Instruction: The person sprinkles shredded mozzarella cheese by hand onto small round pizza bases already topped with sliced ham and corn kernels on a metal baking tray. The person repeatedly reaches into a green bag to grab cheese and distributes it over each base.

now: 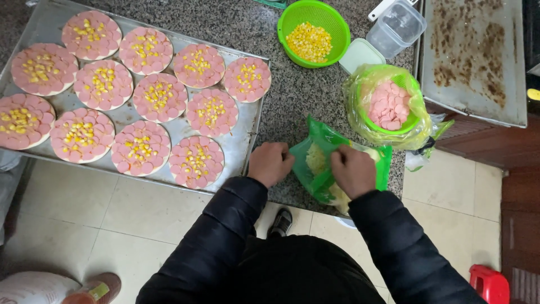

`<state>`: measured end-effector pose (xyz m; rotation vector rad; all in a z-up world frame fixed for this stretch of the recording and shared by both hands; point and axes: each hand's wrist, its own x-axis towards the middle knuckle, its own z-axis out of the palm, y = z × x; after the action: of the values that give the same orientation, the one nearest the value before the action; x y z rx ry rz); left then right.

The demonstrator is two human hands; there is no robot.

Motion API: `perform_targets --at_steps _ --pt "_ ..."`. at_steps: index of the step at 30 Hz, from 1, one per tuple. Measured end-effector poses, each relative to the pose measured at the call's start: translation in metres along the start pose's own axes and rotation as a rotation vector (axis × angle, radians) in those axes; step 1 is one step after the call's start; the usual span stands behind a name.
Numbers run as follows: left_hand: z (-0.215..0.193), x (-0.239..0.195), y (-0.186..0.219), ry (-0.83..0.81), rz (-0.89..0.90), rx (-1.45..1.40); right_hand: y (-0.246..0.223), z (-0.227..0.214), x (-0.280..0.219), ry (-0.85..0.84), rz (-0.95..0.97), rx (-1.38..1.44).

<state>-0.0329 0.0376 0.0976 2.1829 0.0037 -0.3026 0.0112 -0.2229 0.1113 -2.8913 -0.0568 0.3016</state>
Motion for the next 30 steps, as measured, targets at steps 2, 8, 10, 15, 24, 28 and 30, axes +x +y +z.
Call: perform_targets --at_steps 2,8,10,15,24,28,30 --pt "0.001 -0.001 -0.007 0.019 -0.005 0.009 0.016 -0.001 -0.009 0.11 0.02 0.005" --pt "0.006 -0.002 -0.017 0.072 -0.152 0.119 0.037 0.009 -0.022 0.542 0.045 -0.007" --pt "0.006 -0.002 -0.017 0.04 -0.147 0.26 0.022 0.019 -0.023 0.421 -0.018 -0.013" --pt "-0.008 -0.003 0.001 0.088 0.051 0.325 -0.007 0.013 -0.021 0.281 -0.005 0.052" --pt "0.02 0.045 -0.004 -0.168 0.405 0.375 0.014 0.064 -0.013 0.196 -0.127 -0.029" --pt "0.058 0.069 -0.031 -0.185 0.501 0.532 0.003 0.059 -0.021 0.197 -0.164 -0.091" --pt "0.07 0.074 -0.043 -0.151 0.518 0.547 -0.003 0.05 -0.024 0.14 -0.107 -0.062"
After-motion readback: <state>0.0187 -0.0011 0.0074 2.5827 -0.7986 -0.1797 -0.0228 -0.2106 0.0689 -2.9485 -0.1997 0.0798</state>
